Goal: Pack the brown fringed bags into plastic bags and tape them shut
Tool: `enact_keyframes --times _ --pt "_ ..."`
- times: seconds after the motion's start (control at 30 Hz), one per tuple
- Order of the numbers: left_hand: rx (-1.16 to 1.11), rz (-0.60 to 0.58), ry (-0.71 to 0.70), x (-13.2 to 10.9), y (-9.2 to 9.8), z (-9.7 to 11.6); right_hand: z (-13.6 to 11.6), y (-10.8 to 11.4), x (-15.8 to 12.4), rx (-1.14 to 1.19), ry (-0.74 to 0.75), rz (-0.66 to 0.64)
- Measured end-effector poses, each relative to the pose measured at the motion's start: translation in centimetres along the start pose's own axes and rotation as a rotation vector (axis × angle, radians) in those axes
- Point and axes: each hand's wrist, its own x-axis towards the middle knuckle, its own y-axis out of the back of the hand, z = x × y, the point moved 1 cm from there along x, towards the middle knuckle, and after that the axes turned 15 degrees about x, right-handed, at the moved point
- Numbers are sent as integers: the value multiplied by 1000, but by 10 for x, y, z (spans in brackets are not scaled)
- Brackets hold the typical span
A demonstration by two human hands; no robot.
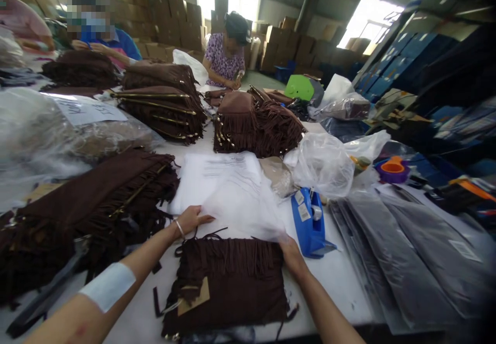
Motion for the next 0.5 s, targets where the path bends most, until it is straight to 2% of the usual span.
enact_keyframes --times 0.07,0.13,0.2,0.27,0.4,0.5 --pt "-7 17 14 -13 11 -13 11 -1 -10 43 -80 40" --pt "-38 73 31 -29 15 -26 24 -1 -18 121 -180 129" --pt "-84 154 57 -47 10 -38 34 -1 -22 161 -220 218" --pt "-136 235 91 -62 0 -46 40 -3 -26 135 -203 252" --pt "-193 339 150 -91 -14 -53 34 -3 -36 -102 -114 184" --pt "-101 408 119 -116 -9 -64 29 17 -47 -438 -45 128"
